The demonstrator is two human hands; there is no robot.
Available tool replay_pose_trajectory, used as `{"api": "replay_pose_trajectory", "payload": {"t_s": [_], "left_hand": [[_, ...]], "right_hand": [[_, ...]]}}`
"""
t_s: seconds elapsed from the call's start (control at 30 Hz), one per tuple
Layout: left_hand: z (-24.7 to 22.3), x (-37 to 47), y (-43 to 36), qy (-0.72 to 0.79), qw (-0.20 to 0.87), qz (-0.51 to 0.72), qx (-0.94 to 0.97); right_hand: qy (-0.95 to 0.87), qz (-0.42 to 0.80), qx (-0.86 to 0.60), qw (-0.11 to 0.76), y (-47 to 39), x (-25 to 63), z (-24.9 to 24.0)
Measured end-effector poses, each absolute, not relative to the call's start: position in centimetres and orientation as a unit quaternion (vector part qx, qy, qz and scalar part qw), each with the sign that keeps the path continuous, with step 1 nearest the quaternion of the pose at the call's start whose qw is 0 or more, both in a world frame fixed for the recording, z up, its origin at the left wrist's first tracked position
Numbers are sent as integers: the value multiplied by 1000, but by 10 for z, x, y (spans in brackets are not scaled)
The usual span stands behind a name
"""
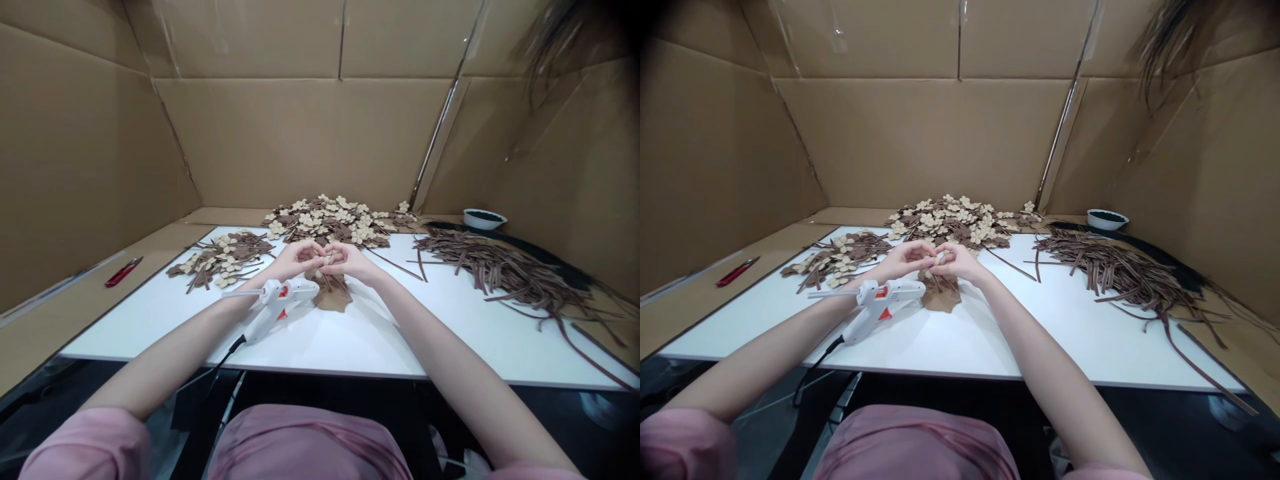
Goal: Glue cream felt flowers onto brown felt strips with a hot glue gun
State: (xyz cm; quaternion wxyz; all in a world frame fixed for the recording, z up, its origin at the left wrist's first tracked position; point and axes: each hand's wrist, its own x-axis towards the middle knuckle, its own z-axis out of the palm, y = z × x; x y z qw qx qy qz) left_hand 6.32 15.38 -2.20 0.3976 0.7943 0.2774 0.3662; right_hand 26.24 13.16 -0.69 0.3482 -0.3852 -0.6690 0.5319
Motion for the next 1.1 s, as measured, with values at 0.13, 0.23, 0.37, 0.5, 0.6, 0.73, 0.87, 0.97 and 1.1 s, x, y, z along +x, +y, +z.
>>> {"api": "replay_pose_trajectory", "payload": {"t_s": [0.13,0.23,0.37,0.5,0.6,0.73,0.87,0.97,1.1], "left_hand": [[-23,63,155,277,398,374,790],[-22,62,155,273,400,379,788],[-20,63,153,271,407,384,784],[-18,63,152,274,408,393,778],[-18,64,151,277,408,400,773],[-17,64,151,285,403,405,770],[-17,63,151,286,399,407,770],[-17,62,153,286,399,409,769],[-18,61,154,282,406,407,768]], "right_hand": [[-670,525,-387,354,131,263,-6],[-669,525,-389,354,131,263,-6],[-666,528,-388,358,131,264,-6],[-663,525,-392,362,131,264,-6],[-669,520,-398,353,130,263,-5],[-678,513,-403,338,129,264,-4],[-685,525,-389,321,130,265,-6],[-687,533,-378,317,131,266,-7],[-687,530,-378,323,132,267,-8]]}}
